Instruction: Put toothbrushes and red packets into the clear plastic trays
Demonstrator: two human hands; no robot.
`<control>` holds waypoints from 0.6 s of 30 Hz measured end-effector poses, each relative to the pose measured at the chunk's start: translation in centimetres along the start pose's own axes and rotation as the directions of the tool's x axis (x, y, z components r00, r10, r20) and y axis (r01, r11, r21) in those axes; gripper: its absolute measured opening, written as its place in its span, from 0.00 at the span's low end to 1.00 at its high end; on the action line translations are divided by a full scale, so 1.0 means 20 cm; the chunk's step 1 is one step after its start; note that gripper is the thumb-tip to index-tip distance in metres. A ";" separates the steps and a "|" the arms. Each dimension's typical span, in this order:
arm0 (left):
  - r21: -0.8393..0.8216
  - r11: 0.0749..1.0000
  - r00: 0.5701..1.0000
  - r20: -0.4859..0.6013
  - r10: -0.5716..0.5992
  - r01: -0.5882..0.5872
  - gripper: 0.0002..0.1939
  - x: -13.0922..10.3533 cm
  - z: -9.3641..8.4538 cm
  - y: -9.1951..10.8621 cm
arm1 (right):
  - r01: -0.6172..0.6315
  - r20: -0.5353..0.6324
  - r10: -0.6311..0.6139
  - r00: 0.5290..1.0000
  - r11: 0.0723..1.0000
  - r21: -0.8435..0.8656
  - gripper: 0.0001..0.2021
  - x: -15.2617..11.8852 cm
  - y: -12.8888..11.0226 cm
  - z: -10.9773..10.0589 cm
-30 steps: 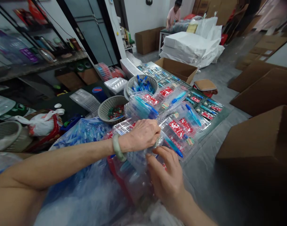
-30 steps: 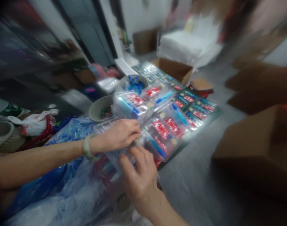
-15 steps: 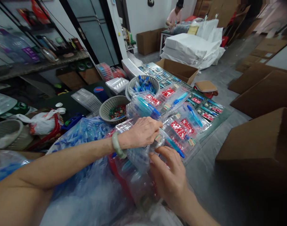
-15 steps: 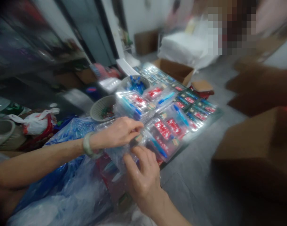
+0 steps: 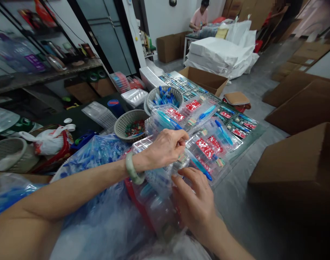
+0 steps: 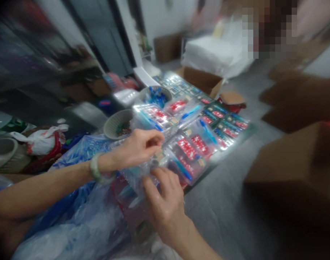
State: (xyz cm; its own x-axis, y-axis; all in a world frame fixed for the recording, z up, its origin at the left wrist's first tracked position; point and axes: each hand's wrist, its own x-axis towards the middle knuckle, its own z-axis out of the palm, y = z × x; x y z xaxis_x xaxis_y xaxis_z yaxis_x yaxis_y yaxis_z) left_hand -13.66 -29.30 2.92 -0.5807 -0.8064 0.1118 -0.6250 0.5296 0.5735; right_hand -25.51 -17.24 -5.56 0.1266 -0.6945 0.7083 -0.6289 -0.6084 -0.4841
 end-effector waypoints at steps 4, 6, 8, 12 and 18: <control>-0.049 0.997 0.993 0.100 -0.059 0.064 0.08 0.02 0.05 -0.03 | -0.001 -0.011 0.001 1.000 1.000 -0.006 0.20 -0.01 0.00 0.01; 0.056 0.998 0.993 0.118 -0.031 0.025 0.07 0.02 0.06 -0.04 | 0.004 -0.011 -0.004 1.000 1.000 -0.001 0.19 -0.01 0.01 0.01; 0.164 0.986 0.990 0.138 0.019 -0.042 0.08 0.00 0.05 -0.05 | 0.003 -0.014 -0.003 1.000 1.000 -0.001 0.19 -0.01 0.01 0.01; 0.263 0.951 0.975 0.190 0.117 -0.165 0.09 -0.02 0.02 -0.02 | 0.008 -0.034 -0.008 0.999 1.000 -0.010 0.20 -0.01 0.01 0.02; 0.210 0.934 0.920 0.332 0.210 -0.289 0.11 -0.06 -0.07 0.01 | 0.044 -0.009 -0.044 0.999 0.999 0.022 0.21 -0.03 0.02 0.01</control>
State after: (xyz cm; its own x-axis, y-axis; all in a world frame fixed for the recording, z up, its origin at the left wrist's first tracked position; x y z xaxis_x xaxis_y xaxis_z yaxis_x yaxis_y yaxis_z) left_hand -12.42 -28.62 4.08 -0.8384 -0.5431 -0.0465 -0.5256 0.7828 0.3331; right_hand -25.64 -17.12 -6.23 0.1471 -0.6638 0.7333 -0.6054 -0.6467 -0.4640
